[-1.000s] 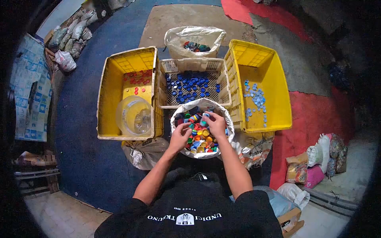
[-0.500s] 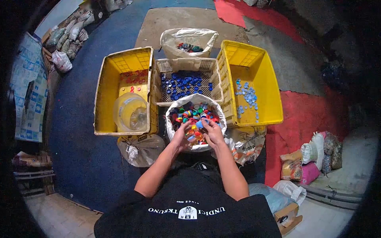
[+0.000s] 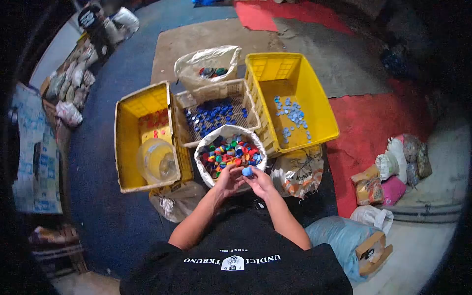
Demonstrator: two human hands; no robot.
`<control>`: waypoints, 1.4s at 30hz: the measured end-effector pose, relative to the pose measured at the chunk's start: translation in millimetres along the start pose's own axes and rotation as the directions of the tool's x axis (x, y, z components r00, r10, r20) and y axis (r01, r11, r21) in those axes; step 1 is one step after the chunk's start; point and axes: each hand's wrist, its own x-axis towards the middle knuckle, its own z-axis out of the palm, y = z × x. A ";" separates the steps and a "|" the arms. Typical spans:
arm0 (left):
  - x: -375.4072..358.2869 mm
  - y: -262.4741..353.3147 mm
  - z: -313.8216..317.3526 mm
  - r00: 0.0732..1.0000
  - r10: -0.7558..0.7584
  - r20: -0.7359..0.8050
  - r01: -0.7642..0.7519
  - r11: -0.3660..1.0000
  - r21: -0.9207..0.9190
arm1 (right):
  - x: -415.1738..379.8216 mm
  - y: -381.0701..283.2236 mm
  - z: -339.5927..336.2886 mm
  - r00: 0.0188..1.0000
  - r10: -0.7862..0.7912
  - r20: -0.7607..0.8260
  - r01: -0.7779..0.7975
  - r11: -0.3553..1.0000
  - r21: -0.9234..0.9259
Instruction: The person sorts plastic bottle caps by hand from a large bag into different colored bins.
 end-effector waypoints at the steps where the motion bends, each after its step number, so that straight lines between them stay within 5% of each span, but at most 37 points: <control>1: 13.8 1.1 11.4 1.000 -0.030 0.006 0.030 0.999 0.042 | 5.7 -14.9 -7.4 1.000 -0.026 0.005 0.026 1.000 0.015; 3: 45.2 13.6 42.8 0.978 -0.007 0.209 -0.018 0.993 0.114 | 19.7 -51.8 -14.0 0.983 -0.157 0.098 0.145 0.981 0.126; 4: 70.3 19.2 62.4 0.967 0.016 0.253 -0.049 0.991 0.124 | 7.6 -81.2 7.6 0.957 -0.287 0.049 0.270 0.937 0.222; 5: 50.3 31.6 110.0 0.969 0.053 0.242 -0.085 0.988 0.127 | 1.4 -110.7 11.1 0.922 -0.350 0.162 0.287 0.904 0.317; 6: 37.3 44.2 142.6 0.963 0.085 0.257 -0.149 0.958 0.243 | -7.7 -135.9 14.8 0.879 -0.426 0.212 0.372 0.893 0.251; 7: 90.8 45.9 137.6 0.970 0.031 0.241 -0.109 0.941 0.319 | 15.1 -153.6 -8.1 0.903 -0.425 -0.068 0.430 0.879 0.208; 8: 118.4 46.5 140.3 0.980 0.099 0.176 -0.158 0.918 0.365 | 18.5 -165.2 -19.3 0.875 -0.469 -0.120 0.483 0.862 0.155; 11: 92.2 48.7 140.1 0.973 0.193 0.130 -0.232 0.844 0.484 | 13.1 -165.5 -32.3 0.855 -0.486 -0.179 0.490 0.871 -0.029; 12: 110.5 39.8 113.4 0.938 0.218 0.271 -0.328 0.812 0.483 | 12.3 -157.0 -31.3 0.868 -0.469 -0.163 0.469 0.882 -0.039; 14: 68.3 24.7 86.6 0.878 0.416 0.236 -0.454 0.571 0.684 | 7.1 -133.7 -30.1 0.927 -0.353 -0.128 0.333 0.930 -0.156; 18: 39.9 5.6 -5.1 0.806 0.578 0.128 -0.374 0.329 0.867 | 23.9 -85.1 -11.0 0.977 -0.212 -0.021 0.182 0.881 -0.436; 20: 18.3 10.3 -27.1 0.722 0.691 0.027 -0.259 0.234 0.937 | 44.3 -66.5 4.9 0.986 -0.155 0.053 0.152 0.743 -0.652; 21: 13.6 13.0 -39.0 0.728 0.685 -0.022 -0.255 0.301 0.919 | 52.5 -59.0 14.5 0.990 -0.103 0.093 0.138 0.668 -0.731; 23: -2.1 16.1 -51.3 0.666 0.743 -0.065 -0.253 0.307 0.917 | 74.3 -45.8 31.6 0.929 -0.151 0.338 0.368 0.278 -0.887; 25: -9.2 12.2 -62.5 0.657 0.742 -0.135 -0.300 0.421 0.856 | 98.8 -27.1 50.7 0.890 -0.153 0.430 0.439 0.033 -0.898; 28: -30.1 13.7 -61.5 0.560 0.824 -0.086 -0.255 0.270 0.929 | 121.8 -11.2 84.7 0.801 -0.105 0.589 0.547 -0.268 -0.793; 31: -49.7 7.8 -54.7 0.554 0.824 -0.119 -0.226 0.286 0.931 | 164.5 17.1 94.3 0.730 -0.152 0.667 0.571 -0.401 -0.717; 32: -51.3 6.9 -56.1 0.551 0.825 -0.128 -0.218 0.290 0.932 | 173.5 24.9 91.2 0.786 -0.135 0.604 0.463 -0.518 -0.719; 35: -55.0 1.9 -64.4 0.520 0.849 -0.099 -0.223 0.247 0.943 | 174.7 24.9 95.2 0.869 -0.055 0.491 0.346 -0.641 -0.685; 39: -47.6 7.3 -68.6 0.479 0.874 -0.079 -0.225 0.209 0.952 | 157.0 5.1 90.3 0.854 -0.030 0.520 0.401 -0.599 -0.693; 42: -35.4 18.1 -63.8 0.411 0.909 0.067 -0.035 -0.058 0.998 | 145.0 -6.9 76.4 0.816 -0.055 0.575 0.440 -0.585 -0.681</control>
